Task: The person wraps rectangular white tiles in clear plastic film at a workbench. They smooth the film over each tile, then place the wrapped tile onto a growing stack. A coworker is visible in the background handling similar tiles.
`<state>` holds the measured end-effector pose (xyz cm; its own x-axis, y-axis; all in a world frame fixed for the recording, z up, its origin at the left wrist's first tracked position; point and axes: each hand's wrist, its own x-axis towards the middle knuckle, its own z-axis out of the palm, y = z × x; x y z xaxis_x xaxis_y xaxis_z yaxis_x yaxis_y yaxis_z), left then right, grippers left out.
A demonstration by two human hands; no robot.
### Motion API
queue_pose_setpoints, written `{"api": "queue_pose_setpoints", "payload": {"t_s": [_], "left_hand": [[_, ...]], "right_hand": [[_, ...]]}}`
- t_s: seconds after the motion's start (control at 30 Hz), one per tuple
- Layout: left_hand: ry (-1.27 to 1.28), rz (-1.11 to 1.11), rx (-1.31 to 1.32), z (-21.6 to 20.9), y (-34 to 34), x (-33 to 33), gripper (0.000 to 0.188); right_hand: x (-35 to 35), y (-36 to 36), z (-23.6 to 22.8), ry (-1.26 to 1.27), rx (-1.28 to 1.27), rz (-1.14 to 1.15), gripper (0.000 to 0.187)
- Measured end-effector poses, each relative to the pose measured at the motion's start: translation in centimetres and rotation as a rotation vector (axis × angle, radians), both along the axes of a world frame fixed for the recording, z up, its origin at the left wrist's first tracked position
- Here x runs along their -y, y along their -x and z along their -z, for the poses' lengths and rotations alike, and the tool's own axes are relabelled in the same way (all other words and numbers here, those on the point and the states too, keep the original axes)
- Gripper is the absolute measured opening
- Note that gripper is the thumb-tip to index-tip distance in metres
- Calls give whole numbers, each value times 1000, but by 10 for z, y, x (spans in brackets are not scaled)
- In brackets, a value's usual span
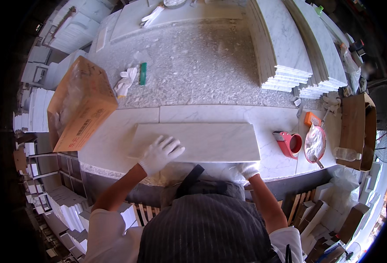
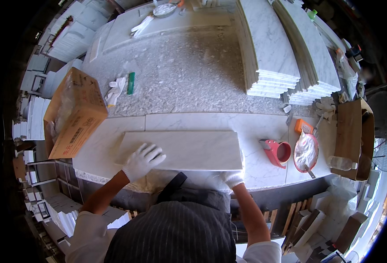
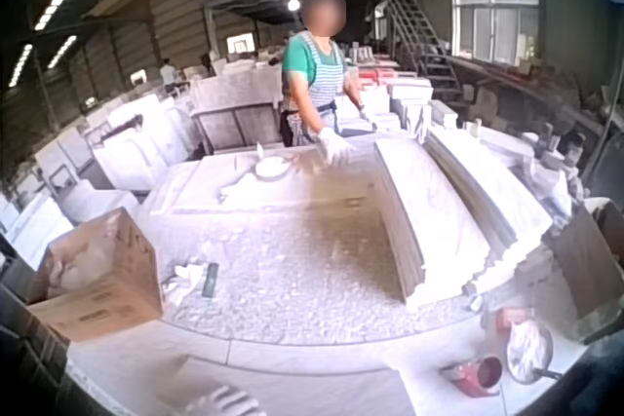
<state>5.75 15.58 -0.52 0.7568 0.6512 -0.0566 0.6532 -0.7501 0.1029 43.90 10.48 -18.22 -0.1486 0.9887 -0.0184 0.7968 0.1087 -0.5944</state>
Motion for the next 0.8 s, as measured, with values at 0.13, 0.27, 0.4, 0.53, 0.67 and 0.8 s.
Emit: {"api": "queue_pose_setpoints", "payload": {"t_s": [0.13, 0.27, 0.4, 0.53, 0.67, 0.8], "left_hand": [[-12, -21, -8, 12, -3, 10, 33], [-148, -52, 106, 20, -11, 19, 24], [-173, -57, 107, 25, -10, 22, 24], [-107, -77, 57, 34, -7, 24, 27], [-108, -113, 75, 38, -7, 25, 25], [-41, -158, 58, 46, 4, 24, 37]], "right_hand": [[-6, 0, -39, -73, 47, 88, 51], [2, -12, -68, -228, 210, 76, 51], [11, -19, -71, -209, 159, 97, 43], [3, -26, -84, -227, 26, 68, 37], [3, -49, -79, -148, -12, -8, 34], [-9, -59, -107, 139, -309, 152, 30]]}}
